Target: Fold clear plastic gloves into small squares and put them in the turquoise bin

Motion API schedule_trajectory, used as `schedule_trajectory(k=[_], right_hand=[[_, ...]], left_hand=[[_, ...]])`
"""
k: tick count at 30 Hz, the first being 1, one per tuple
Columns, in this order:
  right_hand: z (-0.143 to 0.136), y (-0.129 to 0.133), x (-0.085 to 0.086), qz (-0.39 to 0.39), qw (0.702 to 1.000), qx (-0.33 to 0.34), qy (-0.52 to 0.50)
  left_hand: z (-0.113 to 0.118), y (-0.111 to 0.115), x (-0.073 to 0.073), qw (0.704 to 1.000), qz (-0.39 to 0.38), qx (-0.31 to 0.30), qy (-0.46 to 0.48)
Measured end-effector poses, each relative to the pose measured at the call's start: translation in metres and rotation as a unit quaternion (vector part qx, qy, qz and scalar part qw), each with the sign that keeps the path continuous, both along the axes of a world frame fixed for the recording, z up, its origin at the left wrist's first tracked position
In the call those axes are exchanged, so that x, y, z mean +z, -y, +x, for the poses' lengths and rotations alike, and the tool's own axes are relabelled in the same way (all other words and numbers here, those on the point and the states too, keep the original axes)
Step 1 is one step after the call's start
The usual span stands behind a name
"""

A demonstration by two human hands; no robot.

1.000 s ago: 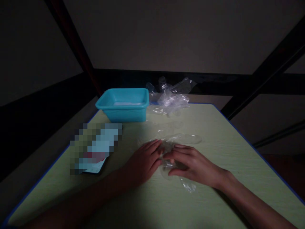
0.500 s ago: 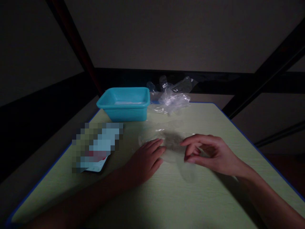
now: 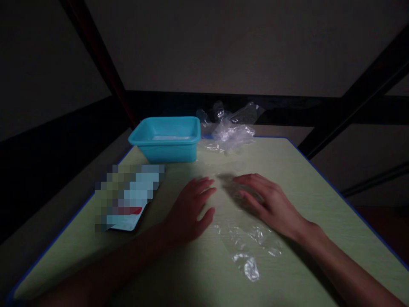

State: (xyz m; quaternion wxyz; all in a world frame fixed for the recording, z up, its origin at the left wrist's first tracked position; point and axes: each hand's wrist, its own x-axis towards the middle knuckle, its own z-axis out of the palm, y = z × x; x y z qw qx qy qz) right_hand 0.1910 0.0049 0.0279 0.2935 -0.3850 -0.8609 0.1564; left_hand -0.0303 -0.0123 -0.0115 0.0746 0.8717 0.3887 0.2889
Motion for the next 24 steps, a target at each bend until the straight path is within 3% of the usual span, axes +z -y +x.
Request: schedule_trajectory(k=[3,7,11,24], right_hand=[[-0.007,0.002,-0.017,0.05,0.985,0.048,0.159],[-0.008,0.003,-0.031,0.001,0.967,0.061,0.247],[-0.007,0.001,-0.032,-0.039,0.958,0.053,0.279],[-0.006,0.0,-0.031,-0.054,0.951,0.035,0.303]], left_hand=[[0.003,-0.005,-0.001,0.994,-0.028,0.049,-0.092],[0.003,-0.009,-0.001,0.98,-0.068,0.058,-0.176],[0.002,-0.009,-0.001,0.973,-0.083,0.066,-0.205],[0.001,-0.005,-0.002,0.976,-0.076,0.085,-0.186]])
